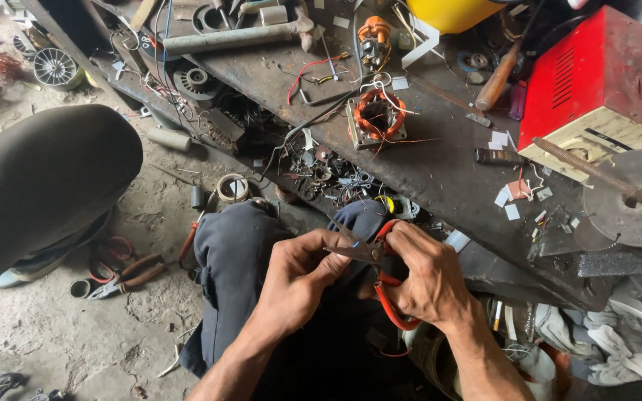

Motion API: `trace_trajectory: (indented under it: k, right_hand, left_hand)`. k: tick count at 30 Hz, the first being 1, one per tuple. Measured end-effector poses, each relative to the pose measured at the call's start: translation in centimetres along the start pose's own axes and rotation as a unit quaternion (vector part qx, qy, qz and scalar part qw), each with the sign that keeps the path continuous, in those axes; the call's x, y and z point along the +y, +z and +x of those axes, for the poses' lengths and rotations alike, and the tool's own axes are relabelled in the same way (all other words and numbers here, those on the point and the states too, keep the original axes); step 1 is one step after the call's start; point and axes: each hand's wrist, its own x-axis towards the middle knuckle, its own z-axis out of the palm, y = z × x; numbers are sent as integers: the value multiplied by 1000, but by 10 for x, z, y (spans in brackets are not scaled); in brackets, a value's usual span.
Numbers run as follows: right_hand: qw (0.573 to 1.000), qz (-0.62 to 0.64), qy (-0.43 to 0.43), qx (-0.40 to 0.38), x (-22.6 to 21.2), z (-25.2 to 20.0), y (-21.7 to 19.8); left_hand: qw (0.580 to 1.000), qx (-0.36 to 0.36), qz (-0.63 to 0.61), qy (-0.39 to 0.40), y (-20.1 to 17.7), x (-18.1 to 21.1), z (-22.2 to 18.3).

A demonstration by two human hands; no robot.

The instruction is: The person is insulating and repairing a motor by stripping wire insulation with scissors and connecting the wires to the motor coil assembly.

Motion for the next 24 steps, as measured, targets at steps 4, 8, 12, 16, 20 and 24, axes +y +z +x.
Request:
trace_trajectory:
  k: [4,8,12,16,20,24]
  right_hand:
    - [1000,18,-25,0,-1,3,-2]
    - [998,5,-54,17,0,5,-2]
    - [997,17,-60,34,6,-3,12]
    - [976,210,32,35,-15,-14,30]
    - [906,369,208,-2,-30,-29,47]
    - [878,410,244,-18,-32,-41,58]
  left_hand:
    - [998,-44,-34,-34,-5,4,-2]
    - [993,-72,-66,-64,-9,5,-3]
    - [987,-76,-114,-84,-6,1,-3]
    - [982,-15,-160,-101,-1,-4,-1]
    - [976,50,-181,-110,-2,-12,-1]
    - [976,55,-187,-94,-5,-17,-1]
